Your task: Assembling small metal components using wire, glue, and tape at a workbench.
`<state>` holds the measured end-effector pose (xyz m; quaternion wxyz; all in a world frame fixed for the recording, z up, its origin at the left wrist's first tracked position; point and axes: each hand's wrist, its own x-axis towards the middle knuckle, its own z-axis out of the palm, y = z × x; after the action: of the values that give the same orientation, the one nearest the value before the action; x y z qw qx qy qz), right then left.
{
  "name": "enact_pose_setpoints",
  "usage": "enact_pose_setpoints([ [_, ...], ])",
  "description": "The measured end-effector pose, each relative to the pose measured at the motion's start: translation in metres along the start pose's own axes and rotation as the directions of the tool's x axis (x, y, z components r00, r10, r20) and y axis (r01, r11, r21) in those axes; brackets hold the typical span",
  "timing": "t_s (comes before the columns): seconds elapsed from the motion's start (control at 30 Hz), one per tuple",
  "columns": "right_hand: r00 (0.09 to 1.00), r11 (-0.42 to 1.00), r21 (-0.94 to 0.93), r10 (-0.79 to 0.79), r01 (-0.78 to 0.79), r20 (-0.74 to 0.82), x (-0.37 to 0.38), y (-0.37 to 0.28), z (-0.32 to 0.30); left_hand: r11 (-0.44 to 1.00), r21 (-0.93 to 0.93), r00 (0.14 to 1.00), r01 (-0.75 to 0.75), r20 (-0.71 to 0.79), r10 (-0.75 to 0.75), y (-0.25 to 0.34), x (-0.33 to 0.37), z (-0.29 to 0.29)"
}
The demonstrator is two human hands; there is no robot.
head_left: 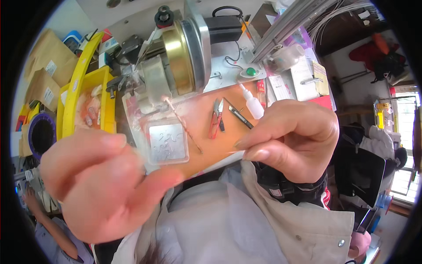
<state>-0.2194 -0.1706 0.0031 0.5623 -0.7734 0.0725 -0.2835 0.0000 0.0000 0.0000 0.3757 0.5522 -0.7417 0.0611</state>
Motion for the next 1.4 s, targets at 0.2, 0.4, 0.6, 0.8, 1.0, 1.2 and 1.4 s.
enact_pose_setpoints([
  [0.2,0.986,0.992,-0.007,-0.126,0.128,0.112,-0.005,0.002,0.005,0.995,-0.085,0.995,-0.044,-0.097,0.036,0.023,0.011,0.020],
  [0.4,0.980,0.992,-0.055,-0.100,0.111,0.175,-0.011,-0.005,0.006,0.986,-0.161,0.990,-0.052,0.123,0.072,0.029,0.021,0.000],
  [0.6,0.996,0.990,-0.130,-0.051,0.060,0.069,-0.024,-0.004,0.019,0.999,0.009,0.995,-0.041,-0.089,0.042,0.028,0.007,0.005],
  [0.8,0.975,0.828,-0.516,0.190,-0.220,-0.112,-0.051,0.009,0.008,0.796,-0.380,0.567,0.472,-0.560,-0.604,0.003,-0.064,-0.025],
  [1.0,0.929,0.859,-0.366,0.291,-0.359,-0.227,-0.043,0.011,-0.003,0.600,-0.748,0.322,0.284,-0.515,-0.795,-0.019,-0.144,-0.067],
  [1.2,0.998,0.997,0.074,0.040,-0.036,-0.054,0.012,0.001,0.071,0.428,-0.783,0.696,0.452,0.009,-0.718,0.017,-0.097,-0.015],
  [1.4,0.982,0.860,0.475,0.156,-0.188,0.105,0.027,0.002,0.119,0.158,-0.807,0.717,0.569,0.393,-0.576,0.041,-0.070,-0.001],
])
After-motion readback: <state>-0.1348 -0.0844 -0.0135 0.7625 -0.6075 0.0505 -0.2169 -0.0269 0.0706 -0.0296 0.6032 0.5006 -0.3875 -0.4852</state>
